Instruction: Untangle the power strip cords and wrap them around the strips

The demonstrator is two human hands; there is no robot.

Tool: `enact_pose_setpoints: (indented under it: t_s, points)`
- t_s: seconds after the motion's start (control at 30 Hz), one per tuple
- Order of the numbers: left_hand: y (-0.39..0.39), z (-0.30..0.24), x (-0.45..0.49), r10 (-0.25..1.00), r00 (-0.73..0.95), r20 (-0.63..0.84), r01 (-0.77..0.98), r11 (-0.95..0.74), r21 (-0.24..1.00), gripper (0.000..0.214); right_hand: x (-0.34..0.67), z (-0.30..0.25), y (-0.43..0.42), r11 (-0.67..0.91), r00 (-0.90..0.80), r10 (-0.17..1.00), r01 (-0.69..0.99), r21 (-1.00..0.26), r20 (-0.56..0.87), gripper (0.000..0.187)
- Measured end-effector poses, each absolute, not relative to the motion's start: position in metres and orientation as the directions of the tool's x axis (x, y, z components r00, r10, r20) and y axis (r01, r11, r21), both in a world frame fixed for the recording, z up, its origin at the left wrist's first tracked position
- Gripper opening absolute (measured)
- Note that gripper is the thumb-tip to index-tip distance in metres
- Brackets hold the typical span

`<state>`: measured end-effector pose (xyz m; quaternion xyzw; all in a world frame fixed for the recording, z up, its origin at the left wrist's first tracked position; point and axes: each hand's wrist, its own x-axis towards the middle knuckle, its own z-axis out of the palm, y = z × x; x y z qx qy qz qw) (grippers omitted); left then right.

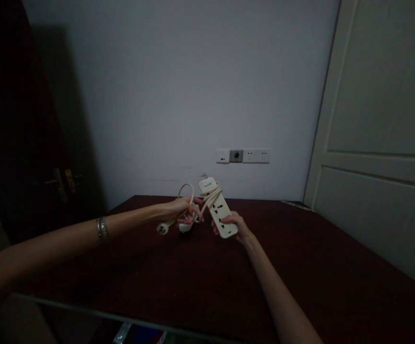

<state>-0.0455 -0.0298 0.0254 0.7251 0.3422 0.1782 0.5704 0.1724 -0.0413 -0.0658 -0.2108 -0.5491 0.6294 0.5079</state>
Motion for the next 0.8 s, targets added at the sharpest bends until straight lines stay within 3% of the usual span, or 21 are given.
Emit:
enact_pose_setpoints:
  t_s: [0.2, 0.33, 0.53, 0.67, 0.8]
  points:
    - [-0.031, 0.039, -0.043, 0.759, 0.646, -0.082, 0.286, -0.14, 0.948, 0.026, 0.172, -0.065, -0.041, 0.13, -0.313, 0.909, -0.414, -0.901, 0.275, 0.03]
    - [-0.019, 0.045, -0.042, 0.843, 0.519, 0.141, 0.37, -0.37, 0.852, 0.036, 0.175, -0.064, -0.038, 0.136, -0.282, 0.927, -0.364, -0.921, 0.248, 0.028]
    - [0.004, 0.065, -0.038, 0.769, 0.446, 0.459, 0.53, -0.64, 0.557, 0.045, 0.183, -0.063, -0.038, 0.043, -0.399, 0.91, -0.18, -0.983, 0.113, 0.026]
    - [0.018, 0.083, -0.037, 0.722, 0.392, 0.57, 0.656, -0.654, 0.377, 0.048, 0.186, -0.063, -0.042, 0.042, -0.493, 0.864, -0.134, -0.99, 0.104, 0.029]
    - [0.029, 0.091, -0.046, 0.754, 0.299, 0.584, 0.709, -0.585, 0.393, 0.045, 0.194, -0.062, -0.044, 0.091, -0.523, 0.83, -0.214, -0.972, 0.193, 0.033]
